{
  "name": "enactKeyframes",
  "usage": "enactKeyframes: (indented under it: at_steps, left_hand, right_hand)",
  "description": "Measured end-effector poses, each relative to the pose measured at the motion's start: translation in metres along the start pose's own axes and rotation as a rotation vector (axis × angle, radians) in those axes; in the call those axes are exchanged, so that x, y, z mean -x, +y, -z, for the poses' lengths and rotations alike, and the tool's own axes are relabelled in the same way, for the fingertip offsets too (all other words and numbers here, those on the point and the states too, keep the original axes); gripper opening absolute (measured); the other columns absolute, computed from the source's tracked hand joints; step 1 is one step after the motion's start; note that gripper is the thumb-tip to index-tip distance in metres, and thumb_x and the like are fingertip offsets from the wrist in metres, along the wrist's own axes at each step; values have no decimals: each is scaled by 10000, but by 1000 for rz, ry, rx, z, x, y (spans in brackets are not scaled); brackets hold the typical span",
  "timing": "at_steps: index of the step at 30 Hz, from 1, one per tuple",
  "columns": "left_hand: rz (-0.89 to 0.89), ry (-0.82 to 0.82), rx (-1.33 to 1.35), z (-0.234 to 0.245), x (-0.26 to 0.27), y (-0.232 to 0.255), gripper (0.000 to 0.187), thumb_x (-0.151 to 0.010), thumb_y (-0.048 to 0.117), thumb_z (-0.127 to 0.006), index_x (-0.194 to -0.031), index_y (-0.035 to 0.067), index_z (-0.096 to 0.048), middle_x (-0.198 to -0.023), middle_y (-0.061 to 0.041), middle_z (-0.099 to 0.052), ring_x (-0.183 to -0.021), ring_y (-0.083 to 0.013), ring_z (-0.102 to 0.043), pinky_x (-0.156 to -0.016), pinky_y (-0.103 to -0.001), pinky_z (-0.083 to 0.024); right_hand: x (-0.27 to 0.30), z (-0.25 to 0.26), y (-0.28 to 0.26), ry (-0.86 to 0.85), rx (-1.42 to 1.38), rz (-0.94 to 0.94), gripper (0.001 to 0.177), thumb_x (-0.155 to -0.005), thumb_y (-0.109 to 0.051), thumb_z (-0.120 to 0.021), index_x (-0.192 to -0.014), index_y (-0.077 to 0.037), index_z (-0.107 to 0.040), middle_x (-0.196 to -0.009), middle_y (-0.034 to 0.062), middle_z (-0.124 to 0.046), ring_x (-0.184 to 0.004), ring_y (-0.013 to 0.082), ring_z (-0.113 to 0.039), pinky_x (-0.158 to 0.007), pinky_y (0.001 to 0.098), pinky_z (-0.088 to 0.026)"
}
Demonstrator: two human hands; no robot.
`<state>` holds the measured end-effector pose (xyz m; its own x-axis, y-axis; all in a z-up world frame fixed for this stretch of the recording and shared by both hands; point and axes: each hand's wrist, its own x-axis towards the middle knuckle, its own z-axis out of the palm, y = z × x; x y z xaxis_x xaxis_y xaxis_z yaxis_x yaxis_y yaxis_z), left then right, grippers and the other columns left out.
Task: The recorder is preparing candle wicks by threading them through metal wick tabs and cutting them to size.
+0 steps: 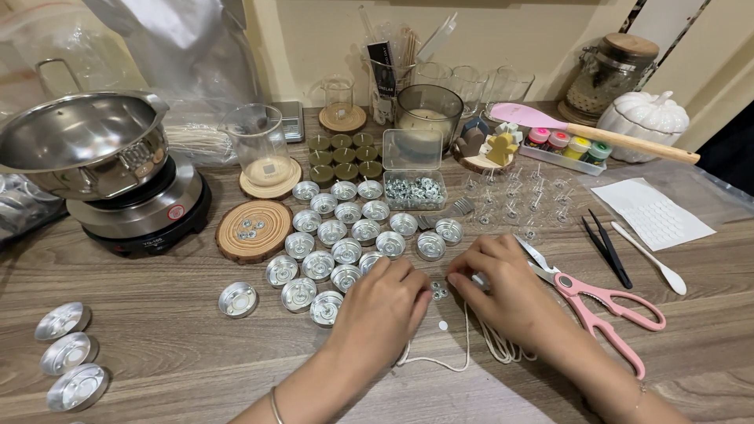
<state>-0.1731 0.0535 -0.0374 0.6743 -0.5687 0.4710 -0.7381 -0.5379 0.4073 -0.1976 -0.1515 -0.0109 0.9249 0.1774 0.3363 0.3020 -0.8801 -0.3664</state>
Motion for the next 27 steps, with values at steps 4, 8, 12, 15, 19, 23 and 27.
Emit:
enactKeyframes:
  at_steps: [4,8,12,15,19,23,27]
  left_hand:
    - [-71,25,4,-3,3,-3,104,-874,99,-725,-889,-3,-737,-938,-126,-692,-902,-267,-655,-750,-393,-597]
    - [-128,80,7,6,6,0,84,-913,85,-727,-942,7,-734,-952,-125,-725,-892,-235,-669,-740,-352,-597]
    - [214,165,250,64,1,20,120,-862,126,-756,-973,82,-755,-906,-43,-783,-834,-144,-737,-720,-290,-622]
    - [609,128,538,78,8,11,169,-820,141,-765,-985,109,-780,-843,4,-817,-761,-89,-781,-685,-232,-640]
    - [660,192,741,63,30,-9,149,-829,106,-769,-965,50,-788,-850,-35,-822,-780,-104,-772,-710,-232,-618]
    - [744,170,906,62,29,-3,226,-836,104,-751,-1054,73,-800,-878,-47,-835,-783,-107,-769,-706,-232,-617]
    - [725,107,897,52,34,-2,203,-859,113,-737,-1046,68,-802,-908,-34,-841,-801,-97,-782,-724,-227,-635]
  right_hand:
    - [0,7,-4,3,-15,-21,170,-799,-182,-761,-927,-71,-762,-931,72,-683,-1003,272,-551,-886,396,-473]
    - [1,12,-1,60,4,-53,179,-826,-192,-742,-959,-75,-768,-939,65,-700,-985,266,-572,-892,401,-471]
    - [4,4,-1,91,-26,108,131,-845,-188,-743,-914,-80,-766,-919,58,-731,-994,245,-617,-928,413,-482]
    - [14,-4,-33,-88,-121,187,134,-826,-173,-763,-895,-57,-769,-872,95,-721,-921,270,-622,-833,401,-533]
    - [19,-8,-63,-188,-147,109,134,-835,-141,-735,-901,-24,-730,-883,135,-712,-885,310,-652,-803,413,-549]
    - [19,-4,-77,-336,-165,-37,188,-839,-164,-747,-927,-11,-683,-866,178,-698,-856,363,-682,-762,435,-542]
    - [20,-11,-72,-389,-253,-163,178,-786,-117,-696,-934,-17,-687,-834,139,-747,-784,287,-744,-728,379,-584]
